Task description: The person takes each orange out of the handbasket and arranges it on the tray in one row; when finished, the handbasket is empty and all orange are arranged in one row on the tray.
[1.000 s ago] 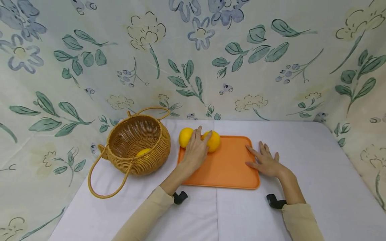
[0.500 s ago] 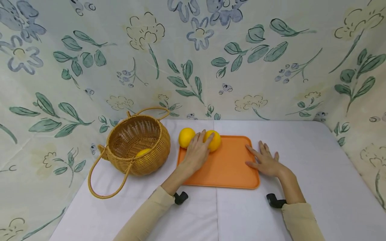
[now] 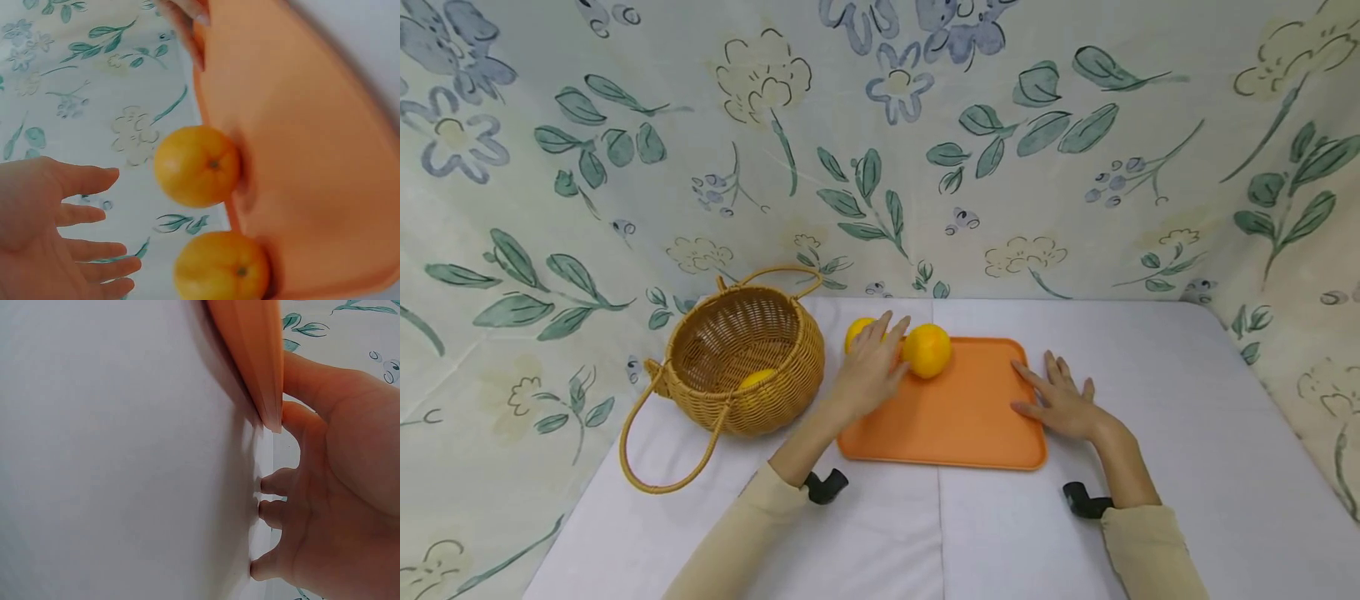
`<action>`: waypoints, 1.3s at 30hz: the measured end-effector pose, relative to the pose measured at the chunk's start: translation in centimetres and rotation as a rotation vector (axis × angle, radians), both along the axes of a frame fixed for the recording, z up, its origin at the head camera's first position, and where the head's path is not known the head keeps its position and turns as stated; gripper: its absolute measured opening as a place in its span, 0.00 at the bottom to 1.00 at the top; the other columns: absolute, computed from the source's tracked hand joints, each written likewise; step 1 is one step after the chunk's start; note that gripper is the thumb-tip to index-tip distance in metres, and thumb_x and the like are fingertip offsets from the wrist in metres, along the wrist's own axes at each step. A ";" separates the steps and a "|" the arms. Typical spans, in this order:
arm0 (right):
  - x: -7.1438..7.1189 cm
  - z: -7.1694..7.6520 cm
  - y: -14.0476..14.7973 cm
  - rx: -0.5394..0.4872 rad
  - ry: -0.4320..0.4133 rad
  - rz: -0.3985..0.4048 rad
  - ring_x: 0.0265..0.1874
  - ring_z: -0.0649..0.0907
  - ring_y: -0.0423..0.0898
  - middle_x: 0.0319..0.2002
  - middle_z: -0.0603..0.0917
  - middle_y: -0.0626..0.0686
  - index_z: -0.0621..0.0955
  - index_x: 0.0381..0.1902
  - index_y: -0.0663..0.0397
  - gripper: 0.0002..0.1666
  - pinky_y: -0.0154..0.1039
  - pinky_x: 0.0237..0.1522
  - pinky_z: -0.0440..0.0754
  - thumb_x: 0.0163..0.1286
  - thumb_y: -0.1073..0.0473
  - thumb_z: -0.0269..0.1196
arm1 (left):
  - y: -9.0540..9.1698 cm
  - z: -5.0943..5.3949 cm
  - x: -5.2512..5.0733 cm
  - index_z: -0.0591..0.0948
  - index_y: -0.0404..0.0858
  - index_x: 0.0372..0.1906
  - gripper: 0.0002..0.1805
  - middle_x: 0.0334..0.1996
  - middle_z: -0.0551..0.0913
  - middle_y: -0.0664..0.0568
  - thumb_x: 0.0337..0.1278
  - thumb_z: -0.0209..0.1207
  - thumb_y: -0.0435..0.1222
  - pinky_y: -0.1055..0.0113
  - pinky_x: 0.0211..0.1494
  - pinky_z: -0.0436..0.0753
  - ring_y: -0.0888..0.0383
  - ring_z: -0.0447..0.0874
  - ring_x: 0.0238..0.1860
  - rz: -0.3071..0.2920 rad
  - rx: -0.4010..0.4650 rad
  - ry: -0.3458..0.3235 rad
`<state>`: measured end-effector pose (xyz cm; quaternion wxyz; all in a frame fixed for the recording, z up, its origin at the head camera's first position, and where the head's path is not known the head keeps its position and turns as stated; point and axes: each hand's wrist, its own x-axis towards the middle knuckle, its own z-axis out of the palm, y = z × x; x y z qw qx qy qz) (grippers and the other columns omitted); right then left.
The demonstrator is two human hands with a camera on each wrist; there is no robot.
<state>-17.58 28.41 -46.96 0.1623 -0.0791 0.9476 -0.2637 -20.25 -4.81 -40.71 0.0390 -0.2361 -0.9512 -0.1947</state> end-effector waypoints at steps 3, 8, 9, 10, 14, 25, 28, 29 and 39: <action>0.0 0.1 0.0 -0.004 0.002 0.000 0.78 0.35 0.79 0.79 0.33 0.78 0.57 0.82 0.52 0.49 0.85 0.65 0.24 0.74 0.36 0.60 | -2.1 2.6 0.1 0.64 0.40 0.79 0.35 0.80 0.58 0.37 0.73 0.61 0.42 0.38 0.80 0.62 0.37 0.61 0.79 0.009 0.067 -0.050; 0.1 0.1 -0.1 -0.001 0.002 -0.003 0.78 0.35 0.79 0.79 0.33 0.78 0.57 0.82 0.52 0.49 0.85 0.65 0.24 0.75 0.37 0.60 | -6.5 7.3 0.0 0.70 0.39 0.75 0.29 0.77 0.66 0.40 0.75 0.59 0.43 0.40 0.77 0.68 0.40 0.69 0.74 0.014 0.168 -0.104; 0.1 0.1 -0.1 -0.001 0.002 -0.003 0.78 0.35 0.79 0.79 0.33 0.78 0.57 0.82 0.52 0.49 0.85 0.65 0.24 0.75 0.37 0.60 | -7.5 8.2 -0.2 0.72 0.39 0.73 0.27 0.75 0.67 0.41 0.76 0.59 0.42 0.41 0.75 0.70 0.40 0.70 0.72 0.011 0.181 -0.111; 0.1 0.1 -0.1 -0.002 0.001 -0.002 0.78 0.35 0.79 0.79 0.33 0.78 0.57 0.82 0.52 0.49 0.85 0.65 0.24 0.75 0.37 0.60 | -8.5 8.9 -0.4 0.74 0.38 0.71 0.25 0.74 0.69 0.41 0.76 0.58 0.42 0.42 0.74 0.73 0.41 0.72 0.71 0.007 0.190 -0.119; 0.1 0.1 -0.1 -0.002 0.005 0.001 0.78 0.35 0.79 0.79 0.33 0.78 0.57 0.82 0.52 0.48 0.85 0.65 0.24 0.75 0.37 0.60 | -12.9 11.1 -2.0 0.79 0.37 0.65 0.19 0.72 0.73 0.42 0.78 0.56 0.42 0.42 0.69 0.77 0.41 0.76 0.67 -0.017 0.221 -0.218; 0.0 -0.2 0.0 0.014 0.008 0.002 0.78 0.35 0.79 0.79 0.33 0.78 0.57 0.82 0.52 0.50 0.85 0.65 0.24 0.74 0.35 0.60 | -21.8 11.1 -8.7 0.85 0.43 0.60 0.18 0.65 0.82 0.50 0.76 0.57 0.46 0.58 0.69 0.75 0.51 0.75 0.69 -0.117 0.213 -0.656; 0.0 -0.3 0.1 0.008 0.008 -0.001 0.78 0.35 0.79 0.79 0.33 0.78 0.57 0.82 0.51 0.50 0.85 0.66 0.24 0.74 0.35 0.60 | -22.8 9.9 -10.1 0.85 0.43 0.59 0.15 0.66 0.82 0.49 0.74 0.60 0.40 0.63 0.69 0.77 0.52 0.76 0.68 -0.159 0.209 -0.698; 0.0 -0.3 0.1 0.008 0.009 -0.002 0.78 0.35 0.79 0.79 0.34 0.78 0.57 0.82 0.51 0.50 0.85 0.66 0.24 0.74 0.35 0.60 | -23.1 9.5 -10.5 0.85 0.41 0.60 0.16 0.67 0.81 0.47 0.73 0.60 0.37 0.63 0.68 0.77 0.50 0.76 0.69 -0.179 0.217 -0.721; 0.1 -0.2 0.1 0.003 0.004 -0.014 0.78 0.35 0.78 0.80 0.34 0.77 0.57 0.82 0.50 0.51 0.84 0.66 0.24 0.73 0.35 0.61 | -24.1 5.2 -12.7 0.78 0.24 0.63 0.21 0.70 0.75 0.36 0.70 0.60 0.28 0.65 0.67 0.80 0.48 0.76 0.69 -0.286 0.289 -0.915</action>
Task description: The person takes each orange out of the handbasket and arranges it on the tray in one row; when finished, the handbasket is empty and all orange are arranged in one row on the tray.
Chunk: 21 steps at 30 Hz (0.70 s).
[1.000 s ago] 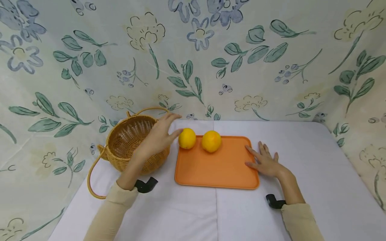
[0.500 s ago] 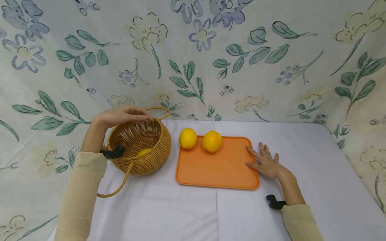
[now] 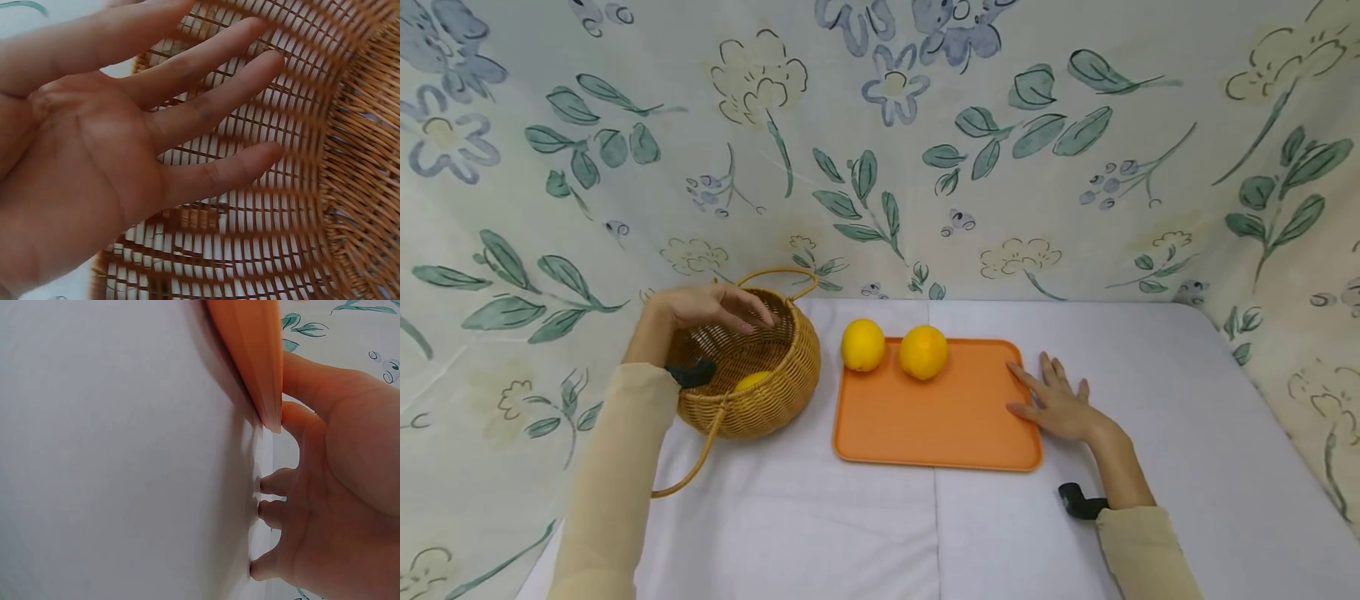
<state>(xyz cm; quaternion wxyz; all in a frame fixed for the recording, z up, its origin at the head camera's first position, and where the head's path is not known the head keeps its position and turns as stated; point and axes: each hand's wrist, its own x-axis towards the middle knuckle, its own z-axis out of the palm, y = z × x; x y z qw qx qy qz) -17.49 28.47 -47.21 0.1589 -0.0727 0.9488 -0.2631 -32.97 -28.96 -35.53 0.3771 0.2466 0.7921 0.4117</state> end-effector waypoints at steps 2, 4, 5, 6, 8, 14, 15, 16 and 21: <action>0.0 0.0 0.0 -0.002 -0.004 -0.001 0.78 0.34 0.78 0.80 0.33 0.77 0.57 0.82 0.51 0.51 0.84 0.66 0.23 0.73 0.35 0.61 | 0.0 -0.5 -0.1 0.78 0.24 0.63 0.21 0.70 0.76 0.36 0.70 0.60 0.29 0.65 0.67 0.80 0.50 0.76 0.69 -0.038 -0.015 -0.027; 0.0 0.0 0.0 0.000 -0.006 -0.002 0.78 0.34 0.77 0.80 0.33 0.77 0.57 0.82 0.50 0.50 0.83 0.66 0.23 0.73 0.35 0.61 | 0.0 -0.9 -0.3 0.78 0.23 0.63 0.20 0.70 0.76 0.35 0.70 0.59 0.28 0.65 0.68 0.80 0.50 0.76 0.70 -0.074 -0.033 -0.061; 0.0 0.0 0.0 0.001 -0.006 -0.003 0.78 0.34 0.77 0.80 0.33 0.77 0.57 0.82 0.51 0.50 0.84 0.66 0.23 0.73 0.35 0.61 | 0.0 -1.1 -0.3 0.78 0.23 0.63 0.20 0.70 0.76 0.36 0.70 0.59 0.28 0.65 0.69 0.80 0.51 0.77 0.70 -0.089 -0.044 -0.077; 0.0 0.1 0.0 0.002 -0.006 -0.003 0.78 0.34 0.78 0.80 0.33 0.77 0.57 0.82 0.51 0.50 0.84 0.66 0.23 0.73 0.35 0.61 | 0.1 -1.2 -0.3 0.78 0.23 0.63 0.20 0.70 0.76 0.36 0.70 0.59 0.27 0.65 0.69 0.80 0.51 0.77 0.70 -0.099 -0.054 -0.099; 0.0 0.2 0.0 0.004 -0.005 -0.005 0.78 0.34 0.78 0.80 0.33 0.77 0.57 0.82 0.51 0.50 0.84 0.66 0.24 0.73 0.35 0.61 | 0.2 -1.3 -0.4 0.79 0.23 0.62 0.20 0.71 0.76 0.37 0.70 0.59 0.27 0.67 0.69 0.79 0.53 0.77 0.70 -0.108 -0.078 -0.130; 0.2 0.3 0.2 -0.001 -0.001 -0.008 0.78 0.35 0.78 0.80 0.33 0.78 0.57 0.82 0.51 0.50 0.84 0.66 0.24 0.73 0.36 0.61 | 1.4 -0.7 -0.9 0.81 0.25 0.61 0.19 0.70 0.76 0.36 0.69 0.61 0.28 0.64 0.68 0.80 0.54 0.78 0.68 -0.095 -0.111 -0.163; 0.2 0.3 0.3 -0.003 -0.001 -0.009 0.78 0.35 0.78 0.80 0.33 0.78 0.57 0.82 0.51 0.50 0.84 0.66 0.24 0.73 0.36 0.61 | 1.6 -0.7 -1.0 0.81 0.26 0.61 0.19 0.69 0.77 0.36 0.69 0.61 0.28 0.63 0.68 0.81 0.53 0.78 0.68 -0.093 -0.115 -0.163; 0.2 0.3 0.3 -0.004 -0.001 -0.009 0.78 0.35 0.78 0.80 0.33 0.77 0.57 0.82 0.51 0.50 0.84 0.66 0.24 0.73 0.36 0.61 | 1.7 -0.6 -1.1 0.82 0.27 0.61 0.19 0.69 0.77 0.36 0.69 0.61 0.28 0.63 0.68 0.81 0.53 0.79 0.68 -0.088 -0.121 -0.165; 0.1 0.2 0.0 -0.019 0.002 -0.007 0.78 0.35 0.78 0.80 0.33 0.77 0.58 0.82 0.51 0.49 0.84 0.66 0.23 0.74 0.36 0.61 | 1.7 -0.8 -1.5 0.80 0.25 0.63 0.20 0.68 0.79 0.36 0.69 0.60 0.27 0.64 0.65 0.82 0.54 0.78 0.67 -0.060 -0.155 -0.167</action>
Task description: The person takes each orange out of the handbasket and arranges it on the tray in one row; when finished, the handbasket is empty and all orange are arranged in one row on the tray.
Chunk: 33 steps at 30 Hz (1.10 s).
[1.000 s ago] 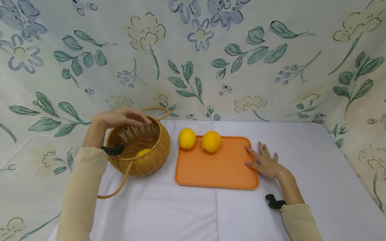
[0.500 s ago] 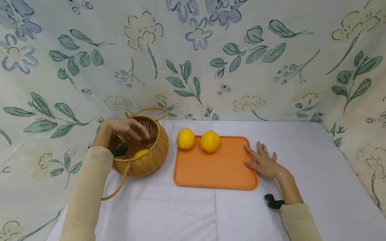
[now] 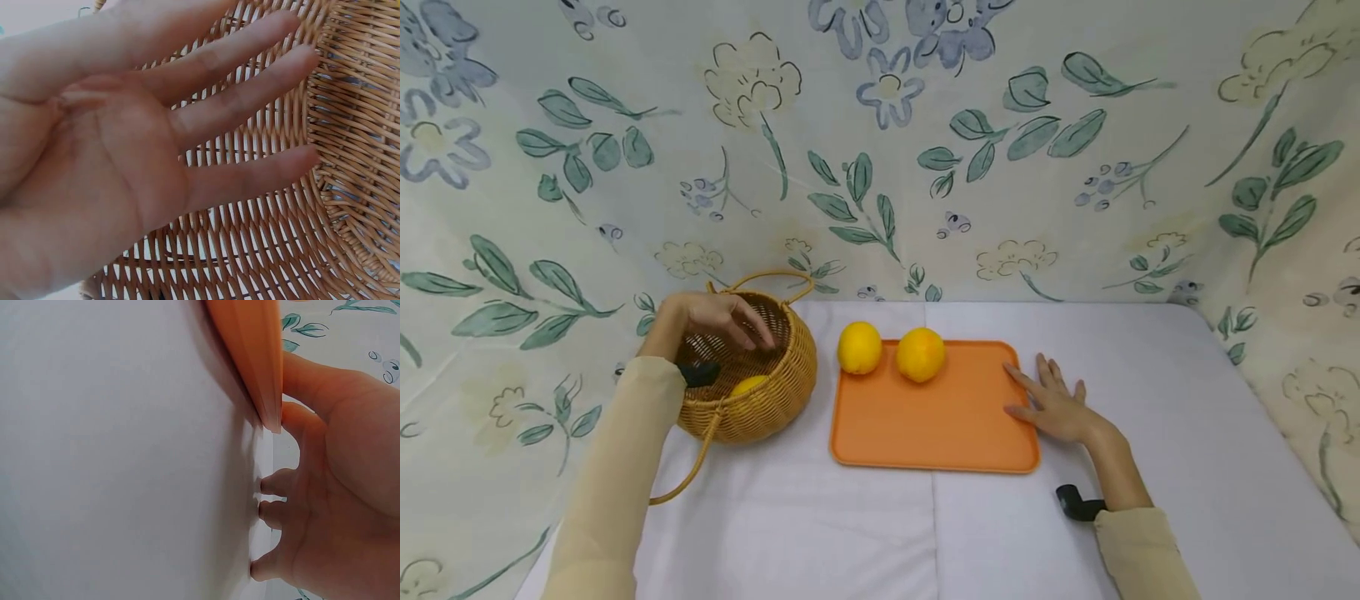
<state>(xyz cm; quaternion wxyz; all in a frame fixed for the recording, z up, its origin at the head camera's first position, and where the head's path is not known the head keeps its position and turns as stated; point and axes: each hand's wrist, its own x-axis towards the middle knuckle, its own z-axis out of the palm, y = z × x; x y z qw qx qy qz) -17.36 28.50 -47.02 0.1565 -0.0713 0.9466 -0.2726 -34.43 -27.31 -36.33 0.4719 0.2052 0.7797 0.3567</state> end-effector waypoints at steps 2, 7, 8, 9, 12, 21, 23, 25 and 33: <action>0.0 0.0 -0.1 -0.004 0.000 0.001 0.78 0.35 0.78 0.80 0.33 0.77 0.58 0.82 0.51 0.49 0.84 0.66 0.24 0.74 0.36 0.62 | -0.1 -0.1 0.0 0.80 0.26 0.63 0.20 0.67 0.79 0.36 0.69 0.60 0.27 0.64 0.65 0.82 0.54 0.79 0.66 0.017 -0.009 0.004; 0.0 0.0 -0.2 0.005 -0.003 0.000 0.78 0.35 0.77 0.80 0.33 0.77 0.58 0.82 0.51 0.50 0.84 0.66 0.24 0.73 0.36 0.62 | 0.1 -0.5 0.0 0.83 0.29 0.60 0.18 0.66 0.82 0.40 0.69 0.61 0.28 0.62 0.67 0.81 0.56 0.80 0.65 -0.013 -0.033 -0.034; 0.0 0.0 -0.2 0.008 -0.001 0.001 0.78 0.35 0.77 0.80 0.33 0.77 0.57 0.82 0.51 0.50 0.84 0.66 0.24 0.73 0.36 0.61 | 0.1 -0.7 0.0 0.84 0.30 0.59 0.17 0.65 0.82 0.42 0.68 0.62 0.29 0.63 0.67 0.81 0.57 0.80 0.65 -0.028 -0.041 -0.045; 0.0 -0.1 -0.2 0.010 0.000 0.001 0.78 0.35 0.77 0.80 0.33 0.77 0.57 0.82 0.50 0.50 0.84 0.66 0.24 0.73 0.36 0.61 | 0.1 -0.7 0.0 0.85 0.30 0.59 0.16 0.65 0.82 0.43 0.68 0.62 0.29 0.63 0.68 0.80 0.57 0.80 0.65 -0.041 -0.049 -0.060; -0.1 0.0 -0.2 0.016 0.001 0.001 0.78 0.35 0.77 0.80 0.33 0.77 0.57 0.82 0.50 0.50 0.84 0.66 0.24 0.73 0.35 0.61 | 0.1 -1.0 0.1 0.85 0.29 0.56 0.15 0.65 0.83 0.43 0.68 0.62 0.28 0.64 0.68 0.80 0.57 0.80 0.66 -0.077 -0.063 -0.079; -0.2 -0.1 0.0 0.022 0.002 0.003 0.78 0.35 0.77 0.80 0.33 0.77 0.57 0.82 0.50 0.50 0.84 0.66 0.24 0.73 0.35 0.61 | 0.3 -1.7 0.3 0.87 0.34 0.57 0.16 0.58 0.87 0.50 0.67 0.63 0.28 0.57 0.59 0.87 0.58 0.85 0.52 -0.066 -0.130 -0.206; -0.3 -0.1 -0.1 0.022 0.000 0.004 0.79 0.35 0.77 0.80 0.33 0.76 0.57 0.82 0.49 0.50 0.84 0.66 0.24 0.73 0.35 0.61 | 0.3 -1.7 0.3 0.87 0.35 0.56 0.16 0.57 0.87 0.50 0.66 0.63 0.27 0.55 0.58 0.88 0.57 0.86 0.50 -0.057 -0.145 -0.238; -0.3 -0.1 0.0 0.022 0.000 0.004 0.79 0.35 0.77 0.80 0.33 0.76 0.57 0.82 0.49 0.50 0.84 0.66 0.24 0.73 0.35 0.61 | 0.3 -1.9 0.3 0.87 0.35 0.56 0.16 0.56 0.87 0.50 0.66 0.63 0.27 0.53 0.57 0.88 0.56 0.87 0.49 -0.055 -0.152 -0.255; -0.2 -0.3 0.1 0.029 0.003 0.006 0.78 0.35 0.77 0.80 0.33 0.77 0.57 0.82 0.50 0.50 0.84 0.66 0.25 0.74 0.35 0.60 | 0.7 -2.4 0.2 0.88 0.39 0.57 0.16 0.51 0.89 0.51 0.67 0.63 0.27 0.56 0.54 0.89 0.57 0.89 0.46 -0.063 -0.151 -0.314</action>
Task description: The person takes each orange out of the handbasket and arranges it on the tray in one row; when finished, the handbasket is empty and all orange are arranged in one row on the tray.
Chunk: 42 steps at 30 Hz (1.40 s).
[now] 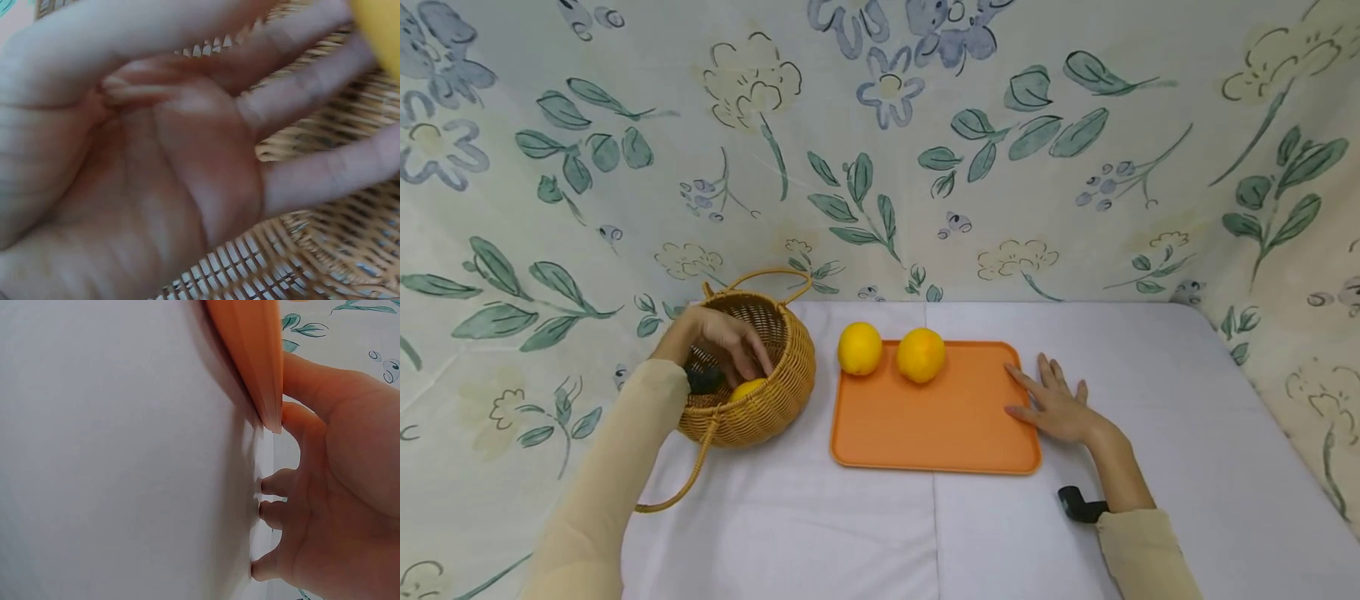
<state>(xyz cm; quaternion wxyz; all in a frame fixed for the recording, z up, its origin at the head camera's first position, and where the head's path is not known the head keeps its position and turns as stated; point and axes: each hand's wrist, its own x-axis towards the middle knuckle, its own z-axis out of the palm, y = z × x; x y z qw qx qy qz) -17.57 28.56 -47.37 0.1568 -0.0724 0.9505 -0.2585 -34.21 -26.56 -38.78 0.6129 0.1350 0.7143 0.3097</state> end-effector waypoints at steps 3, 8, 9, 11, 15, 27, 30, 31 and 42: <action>0.1 -0.1 0.0 -0.002 -0.002 -0.001 0.78 0.35 0.77 0.80 0.33 0.77 0.57 0.82 0.51 0.50 0.84 0.67 0.25 0.74 0.35 0.60 | 0.4 -0.3 0.0 0.88 0.41 0.56 0.16 0.50 0.90 0.52 0.68 0.62 0.27 0.58 0.52 0.89 0.57 0.89 0.46 -0.024 0.017 -0.030; 0.1 -0.2 0.0 -0.008 -0.002 0.001 0.78 0.35 0.77 0.80 0.33 0.77 0.57 0.82 0.51 0.50 0.84 0.66 0.24 0.74 0.35 0.61 | 0.9 -0.4 0.0 0.89 0.44 0.52 0.17 0.49 0.90 0.53 0.68 0.60 0.25 0.59 0.51 0.89 0.57 0.89 0.46 -0.026 0.000 -0.051; 0.1 -0.1 0.0 -0.006 -0.003 0.001 0.78 0.35 0.77 0.80 0.33 0.77 0.57 0.82 0.51 0.50 0.84 0.66 0.24 0.74 0.35 0.60 | 0.9 -0.4 0.0 0.90 0.45 0.52 0.17 0.48 0.90 0.53 0.69 0.60 0.25 0.60 0.51 0.89 0.58 0.89 0.46 -0.021 -0.007 -0.051; 0.0 -0.1 0.0 -0.004 -0.004 0.002 0.78 0.34 0.77 0.80 0.33 0.77 0.57 0.82 0.50 0.49 0.84 0.66 0.24 0.74 0.35 0.60 | 0.8 -0.3 0.0 0.90 0.44 0.51 0.16 0.48 0.90 0.54 0.69 0.60 0.25 0.60 0.51 0.89 0.58 0.89 0.45 -0.016 -0.016 -0.048; -0.1 0.0 0.0 -0.004 0.002 0.007 0.79 0.35 0.77 0.80 0.33 0.77 0.57 0.82 0.50 0.49 0.84 0.66 0.24 0.74 0.35 0.60 | 0.6 -0.1 -0.3 0.91 0.44 0.50 0.16 0.48 0.90 0.53 0.69 0.59 0.25 0.59 0.50 0.89 0.58 0.89 0.44 -0.033 -0.012 -0.056; 0.0 0.2 -0.1 -0.010 -0.003 0.008 0.78 0.35 0.78 0.80 0.33 0.77 0.57 0.82 0.50 0.50 0.84 0.66 0.24 0.74 0.35 0.61 | 0.5 0.1 -0.4 0.92 0.43 0.47 0.16 0.48 0.90 0.53 0.70 0.58 0.25 0.60 0.49 0.87 0.59 0.87 0.42 -0.046 -0.004 -0.085; 0.0 0.1 0.0 -0.010 -0.006 0.006 0.78 0.34 0.77 0.80 0.33 0.77 0.57 0.82 0.50 0.50 0.84 0.66 0.24 0.73 0.35 0.61 | 0.6 0.2 -0.3 0.92 0.41 0.47 0.16 0.48 0.90 0.52 0.69 0.58 0.24 0.60 0.49 0.87 0.58 0.86 0.44 -0.033 -0.019 -0.072; 0.0 0.1 0.0 -0.010 -0.005 0.006 0.78 0.35 0.77 0.80 0.33 0.77 0.57 0.82 0.50 0.50 0.84 0.66 0.24 0.74 0.35 0.61 | 0.6 0.2 -0.2 0.92 0.40 0.47 0.15 0.49 0.90 0.51 0.69 0.58 0.24 0.60 0.50 0.87 0.58 0.86 0.44 -0.026 -0.025 -0.067; 0.0 0.3 -0.1 -0.024 -0.007 0.010 0.78 0.34 0.78 0.80 0.33 0.77 0.57 0.82 0.50 0.49 0.84 0.66 0.24 0.74 0.36 0.60 | 0.9 0.5 0.2 0.92 0.39 0.44 0.16 0.51 0.89 0.50 0.70 0.55 0.23 0.60 0.52 0.87 0.56 0.86 0.51 0.022 -0.058 -0.054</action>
